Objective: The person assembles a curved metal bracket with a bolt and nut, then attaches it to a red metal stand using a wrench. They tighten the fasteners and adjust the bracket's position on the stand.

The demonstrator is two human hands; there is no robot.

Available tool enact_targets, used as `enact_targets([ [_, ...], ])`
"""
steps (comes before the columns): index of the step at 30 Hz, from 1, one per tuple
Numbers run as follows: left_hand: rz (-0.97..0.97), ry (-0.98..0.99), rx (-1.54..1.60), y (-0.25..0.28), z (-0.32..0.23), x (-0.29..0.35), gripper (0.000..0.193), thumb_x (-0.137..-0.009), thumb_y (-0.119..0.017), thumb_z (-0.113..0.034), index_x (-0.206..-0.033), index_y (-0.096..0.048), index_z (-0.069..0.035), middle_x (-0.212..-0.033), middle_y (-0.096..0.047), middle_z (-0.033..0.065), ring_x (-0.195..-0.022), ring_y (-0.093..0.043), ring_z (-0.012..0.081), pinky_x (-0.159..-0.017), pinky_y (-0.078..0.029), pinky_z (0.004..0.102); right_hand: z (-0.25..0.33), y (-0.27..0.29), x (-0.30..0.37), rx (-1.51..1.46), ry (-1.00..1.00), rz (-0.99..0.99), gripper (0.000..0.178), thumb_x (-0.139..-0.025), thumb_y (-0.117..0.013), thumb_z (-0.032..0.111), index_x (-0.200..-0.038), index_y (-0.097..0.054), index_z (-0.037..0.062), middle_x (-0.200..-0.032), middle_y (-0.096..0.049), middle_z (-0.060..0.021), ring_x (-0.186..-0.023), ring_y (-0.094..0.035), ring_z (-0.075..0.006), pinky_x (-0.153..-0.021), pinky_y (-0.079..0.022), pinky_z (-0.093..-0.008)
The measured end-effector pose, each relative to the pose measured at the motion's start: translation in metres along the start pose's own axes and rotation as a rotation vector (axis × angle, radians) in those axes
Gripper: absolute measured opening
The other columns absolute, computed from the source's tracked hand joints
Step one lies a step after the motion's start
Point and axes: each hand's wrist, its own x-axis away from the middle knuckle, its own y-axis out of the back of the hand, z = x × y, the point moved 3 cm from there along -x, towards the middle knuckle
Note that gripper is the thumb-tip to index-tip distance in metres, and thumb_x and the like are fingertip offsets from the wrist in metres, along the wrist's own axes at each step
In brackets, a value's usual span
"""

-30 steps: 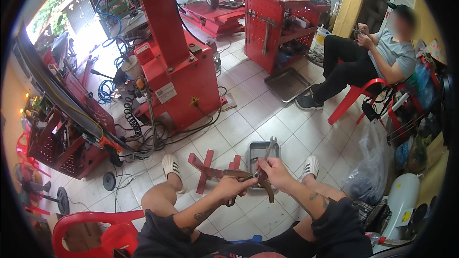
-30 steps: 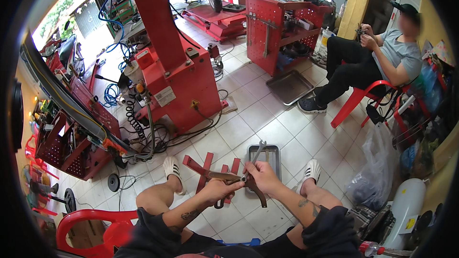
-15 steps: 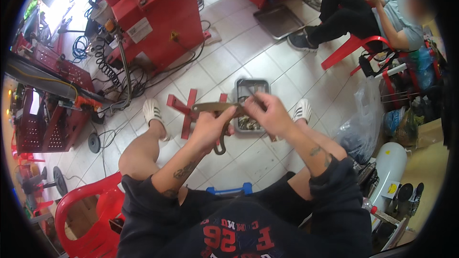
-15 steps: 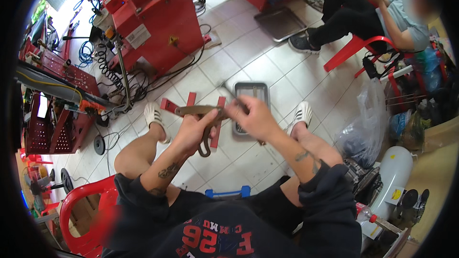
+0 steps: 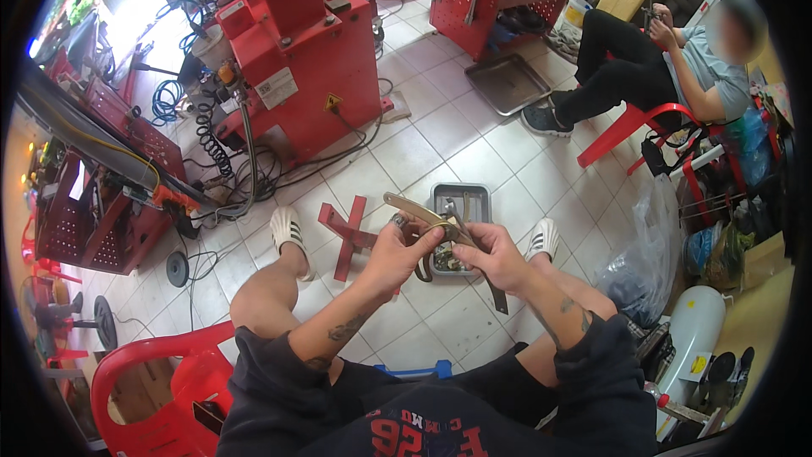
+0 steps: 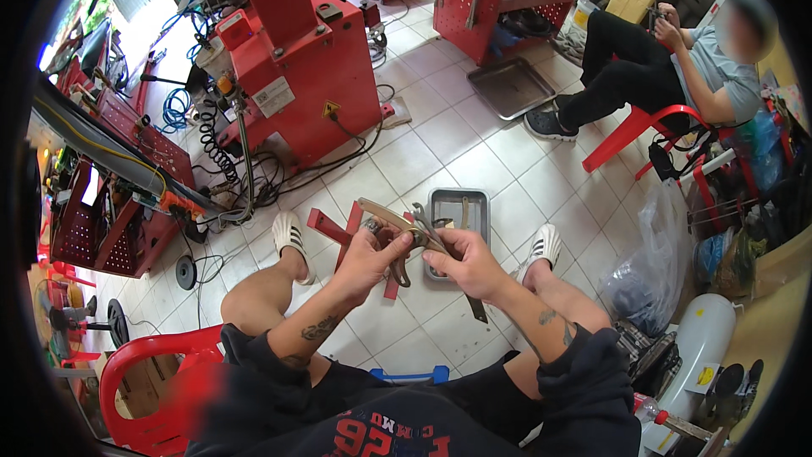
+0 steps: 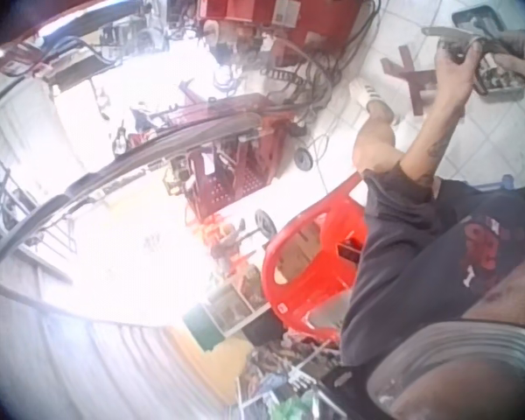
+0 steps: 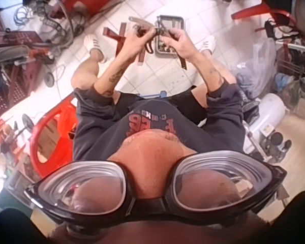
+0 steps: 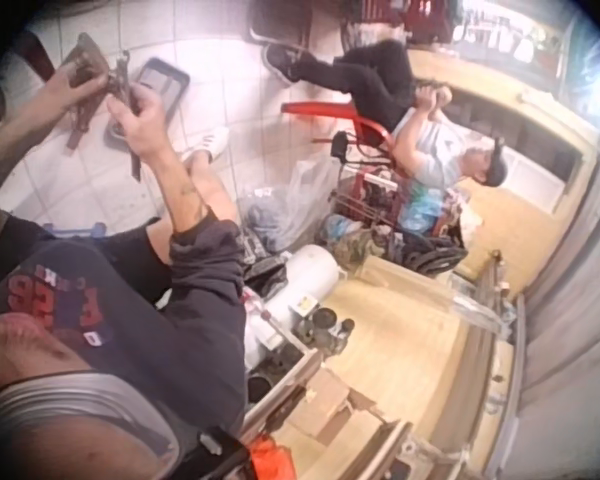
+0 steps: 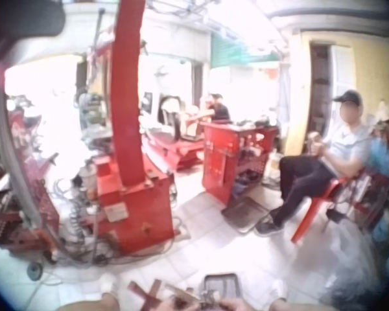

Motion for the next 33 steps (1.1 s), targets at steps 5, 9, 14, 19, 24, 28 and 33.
enact_targets([
  [5, -0.225, -0.055, -0.281, 0.005, 0.021, -0.003, 0.034, -0.093, -0.077, -0.029, -0.099, -0.054, -0.005, -0.093, -0.066, 0.0050, -0.084, -0.060, 0.0111, -0.075, -0.049, 0.0266, 0.000, -0.010, -0.001, 0.124, 0.111, -0.131, 0.025, -0.096, -0.067, 0.009, -0.118, -0.064, -0.0021, -0.084, -0.061, 0.0025, -0.072, -0.055, -0.0047, -0.066, -0.045, -0.0211],
  [9, -0.321, -0.236, -0.456, 0.000, 0.016, -0.003, 0.029, -0.090, -0.079, -0.023, -0.100, -0.062, -0.001, -0.093, -0.070, 0.0080, -0.084, -0.065, 0.0157, -0.077, -0.050, 0.0274, -0.007, -0.015, 0.001, 0.144, 0.117, -0.237, 0.026, -0.096, -0.066, 0.008, -0.119, -0.059, -0.0020, -0.086, -0.065, -0.0005, -0.073, -0.057, -0.0054, -0.067, -0.046, -0.0222],
  [14, -0.270, -0.428, -0.426, -0.020, 0.002, 0.004, 0.013, -0.091, -0.073, -0.007, -0.101, -0.071, 0.002, -0.094, -0.073, 0.0124, -0.083, -0.073, 0.0201, -0.075, -0.057, 0.0320, -0.010, -0.012, -0.003, 0.184, 0.159, -0.269, 0.026, -0.096, -0.065, 0.009, -0.119, -0.058, -0.0018, -0.086, -0.065, -0.0013, -0.073, -0.058, -0.0056, -0.066, -0.046, -0.0223],
  [19, -0.275, -0.514, -0.510, -0.016, -0.002, 0.003, 0.016, -0.091, -0.073, -0.007, -0.104, -0.070, 0.004, -0.094, -0.075, 0.0119, -0.084, -0.073, 0.0169, -0.075, -0.056, 0.0287, -0.002, -0.019, -0.002, 0.385, 0.244, -0.311, 0.022, -0.096, -0.065, 0.010, -0.114, -0.059, -0.0015, -0.080, -0.065, -0.0027, -0.069, -0.058, -0.0067, -0.061, -0.044, -0.0250],
  [24, -0.235, -0.361, -0.497, -0.015, -0.002, -0.002, 0.012, -0.089, -0.074, -0.005, -0.099, -0.071, 0.002, -0.091, -0.074, 0.0128, -0.082, -0.073, 0.0209, -0.074, -0.057, 0.0307, 0.005, -0.023, -0.001, 0.656, 0.351, -0.446, 0.022, -0.091, -0.068, 0.013, -0.110, -0.063, 0.0033, -0.070, -0.066, -0.0077, -0.059, -0.062, -0.0154, -0.055, -0.045, -0.0312],
  [28, -0.219, -0.526, -0.607, -0.018, -0.009, 0.007, 0.010, -0.089, -0.073, -0.003, -0.098, -0.071, 0.001, -0.086, -0.071, 0.0139, -0.073, -0.070, 0.0280, -0.065, -0.054, 0.0338, 0.012, -0.020, 0.002, 0.887, 0.444, -0.473, 0.023, -0.087, -0.072, 0.013, -0.108, -0.065, 0.0059, -0.068, -0.068, -0.0101, -0.055, -0.064, -0.0222, -0.052, -0.046, -0.0330],
  [33, -0.203, -0.617, -0.766, -0.024, -0.020, 0.015, 0.010, -0.090, -0.068, -0.002, -0.099, -0.065, 0.000, -0.092, -0.064, 0.0162, -0.080, -0.064, 0.0348, -0.069, -0.051, 0.0408, 0.019, -0.023, 0.005, 0.997, 0.483, -0.453, 0.026, -0.085, -0.073, 0.012, -0.110, -0.066, 0.0076, -0.072, -0.070, -0.0117, -0.060, -0.068, -0.0294, -0.054, -0.050, -0.0358],
])
